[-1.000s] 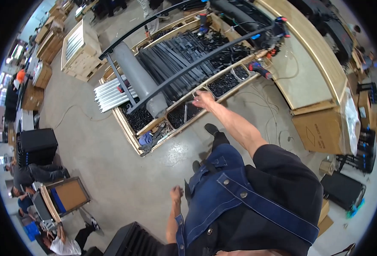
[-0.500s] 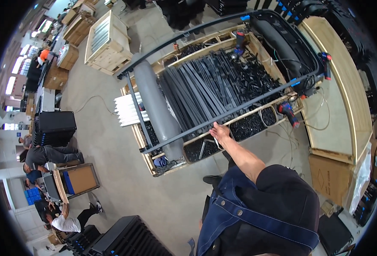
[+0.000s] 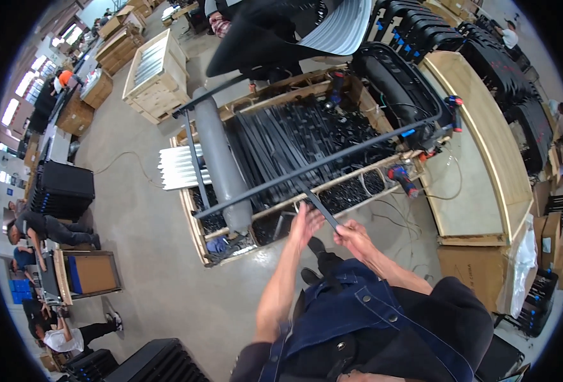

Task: Assembling the main components of a treadmill unit including attaching panels and securing parts with power tools.

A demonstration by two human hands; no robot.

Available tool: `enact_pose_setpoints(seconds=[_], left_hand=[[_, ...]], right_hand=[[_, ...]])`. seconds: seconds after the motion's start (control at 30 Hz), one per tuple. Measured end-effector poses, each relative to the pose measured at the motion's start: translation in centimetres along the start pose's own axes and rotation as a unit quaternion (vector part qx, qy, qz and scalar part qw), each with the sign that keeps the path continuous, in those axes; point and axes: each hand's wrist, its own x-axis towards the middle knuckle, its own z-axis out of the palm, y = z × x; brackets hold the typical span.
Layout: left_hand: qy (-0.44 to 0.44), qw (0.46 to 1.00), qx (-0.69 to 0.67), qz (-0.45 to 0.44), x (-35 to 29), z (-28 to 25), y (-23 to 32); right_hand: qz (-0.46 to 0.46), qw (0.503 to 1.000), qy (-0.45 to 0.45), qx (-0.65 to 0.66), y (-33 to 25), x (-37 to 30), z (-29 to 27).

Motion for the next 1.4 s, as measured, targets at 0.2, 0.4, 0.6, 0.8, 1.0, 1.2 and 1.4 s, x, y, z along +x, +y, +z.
enact_pose_setpoints(seconds=[0.2,0.4,0.6,0.8,1.0,1.2,1.4], left_hand=[[0.034,0.998,0.032,0.036,1.3,1.6,-2.5],[-0.006,0.999,0.037,0.018,-4.2,2.1,-7.0],[-0.057,0.996,-0.012,0.063,-10.3,6.3,-6.1],[-0.077,0.984,0.050,0.153,-8.4,11.9,0.9],[-0.018,0.901,0.340,0.268,-2.0,16.7,11.0],[-0.015,0.901,0.144,0.408,-0.9,17.7,21.5],[0.090,0.918,-0.011,0.385,0.1,19.5,27.5]], right_hand=[[-0.031,0.932,0.102,-0.347,-0.8,-16.8,-10.5],[0.003,0.755,0.096,-0.648,-2.0,-23.8,-9.9],[0.043,0.813,-0.009,-0.580,-1.9,-23.2,-9.7],[0.073,0.885,-0.016,-0.460,-8.9,-21.9,-5.7],[-0.107,0.884,-0.048,-0.453,-17.0,-8.6,-1.7],[-0.229,0.853,-0.031,-0.469,-22.8,10.6,4.2],[-0.245,0.830,0.015,-0.501,-23.5,20.7,8.1]])
